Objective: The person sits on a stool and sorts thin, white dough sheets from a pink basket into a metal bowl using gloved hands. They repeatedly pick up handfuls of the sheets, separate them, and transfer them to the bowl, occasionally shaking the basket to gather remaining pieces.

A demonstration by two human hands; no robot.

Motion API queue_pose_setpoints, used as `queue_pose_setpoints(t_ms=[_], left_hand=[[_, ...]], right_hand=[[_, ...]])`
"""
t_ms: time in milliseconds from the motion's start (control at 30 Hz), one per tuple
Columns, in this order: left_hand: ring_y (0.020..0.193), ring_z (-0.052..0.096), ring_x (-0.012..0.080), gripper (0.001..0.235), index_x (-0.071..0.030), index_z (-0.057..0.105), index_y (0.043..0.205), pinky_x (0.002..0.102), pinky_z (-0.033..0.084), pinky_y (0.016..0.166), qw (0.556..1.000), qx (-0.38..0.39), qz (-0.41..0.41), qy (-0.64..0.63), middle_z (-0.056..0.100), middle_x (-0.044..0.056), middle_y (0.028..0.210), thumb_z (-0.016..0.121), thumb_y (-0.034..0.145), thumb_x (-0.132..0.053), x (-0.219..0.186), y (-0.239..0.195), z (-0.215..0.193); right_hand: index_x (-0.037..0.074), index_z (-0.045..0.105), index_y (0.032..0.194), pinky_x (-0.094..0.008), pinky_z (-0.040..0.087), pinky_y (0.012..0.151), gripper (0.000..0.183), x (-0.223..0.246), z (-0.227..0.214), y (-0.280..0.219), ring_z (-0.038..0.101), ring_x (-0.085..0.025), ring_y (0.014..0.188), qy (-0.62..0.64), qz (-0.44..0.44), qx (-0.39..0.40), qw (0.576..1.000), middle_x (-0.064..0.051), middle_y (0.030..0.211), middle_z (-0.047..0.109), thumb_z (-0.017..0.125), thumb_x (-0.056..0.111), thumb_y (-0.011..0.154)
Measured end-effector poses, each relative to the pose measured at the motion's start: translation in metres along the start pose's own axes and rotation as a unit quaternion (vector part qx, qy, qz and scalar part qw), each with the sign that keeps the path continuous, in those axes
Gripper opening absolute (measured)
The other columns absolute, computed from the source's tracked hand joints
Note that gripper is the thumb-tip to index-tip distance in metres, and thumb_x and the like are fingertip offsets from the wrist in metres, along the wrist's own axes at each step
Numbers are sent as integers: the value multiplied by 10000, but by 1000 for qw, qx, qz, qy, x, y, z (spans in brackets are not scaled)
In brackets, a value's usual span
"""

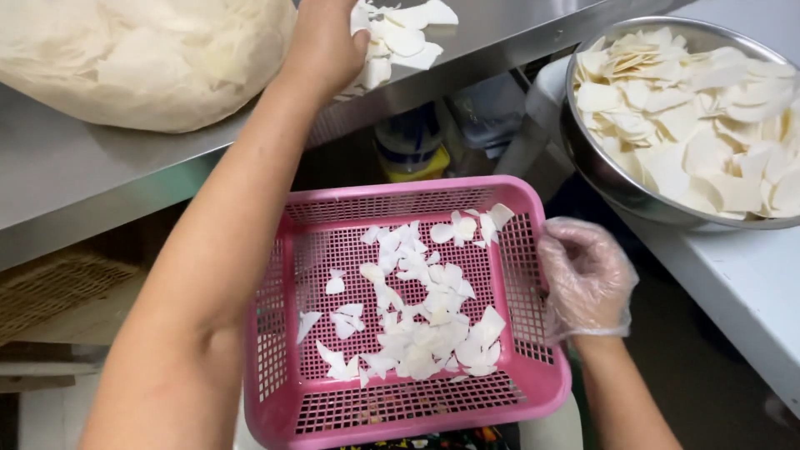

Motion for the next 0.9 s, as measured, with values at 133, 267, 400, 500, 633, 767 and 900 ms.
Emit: queue_pose_setpoints(t_ms=[133, 267, 400, 500, 633, 767, 900], left_hand=[[1309, 440, 489, 396, -27, 574, 1348, 572, 388, 1066, 996, 39, 65, -40, 436, 280, 1420, 689, 968, -36, -92, -72, -69], [1359, 439, 516, 480, -5, 582, 1384, 600, 347, 1171, 988, 70, 119, 62, 473, 326, 1463, 733, 936, -92, -117, -169, -123], [1412, 374, 502, 671, 82, 412, 1488, 566, 307, 1184, 994, 84, -32, 63, 390, 366, 1514, 677, 945, -209, -98, -262, -147], [1440, 369, 422, 868, 28, 205, 1573, 518, 288, 1175, 958, 119, -258, -46, 371, 297, 1561, 620, 902, -336, -83, -318, -139], [1308, 486, 533, 658, -16, 359, 1542, 672, 367, 1069, 854, 83, -442, -262, 522, 394, 1361, 580, 934, -140, -71, -357, -113], [1050, 587, 178, 453, -89, 478, 1397, 356, 496, 944, 784, -19, -479, -395, 606, 76, 1258, 515, 946, -78, -47, -381, -71], [977, 572, 178, 493, -74, 486, 1366, 331, 482, 912, 765, -37, -482, -425, 595, 89, 1159, 528, 875, -40, -67, -395, -44]], right_hand=[[-1, 587, 1330, -299, 578, 825, 517, -2, -7, 8, 657, -204, 991, -165, -5, 40, 986, -161, 1324, 611, 759, 171, 874], [80, 354, 1533, -412, 504, 1056, 825, -30, -16, -24, 571, -231, 1228, 42, 244, 127, 961, -144, 1434, 549, 702, 202, 795], [145, 385, 1560, -503, 545, 1013, 843, 10, -18, -53, 637, -312, 1159, 163, 418, 155, 880, -160, 1424, 588, 635, 150, 755], [212, 317, 1598, -515, 536, 1008, 962, 28, -10, -58, 630, -340, 1160, 177, 448, 146, 864, -158, 1470, 553, 633, 256, 691], [140, 398, 1559, -460, 412, 1156, 739, 94, 12, -57, 532, -273, 1368, 225, 299, 121, 919, -167, 1554, 498, 637, 208, 863], [58, 437, 1507, -414, 548, 981, 853, 148, -3, -27, 661, -293, 1164, 248, 322, 147, 902, -163, 1354, 647, 658, 260, 708], [86, 477, 1446, -395, 638, 861, 727, 123, -23, -9, 693, -240, 992, 220, 241, 306, 894, -72, 1195, 649, 687, 345, 799]])
Point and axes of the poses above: each hand's wrist, its own y-axis towards the middle knuckle, its own z-axis out of the palm, x = y × z, the point moved 2 cm from there along y, towards the middle knuckle
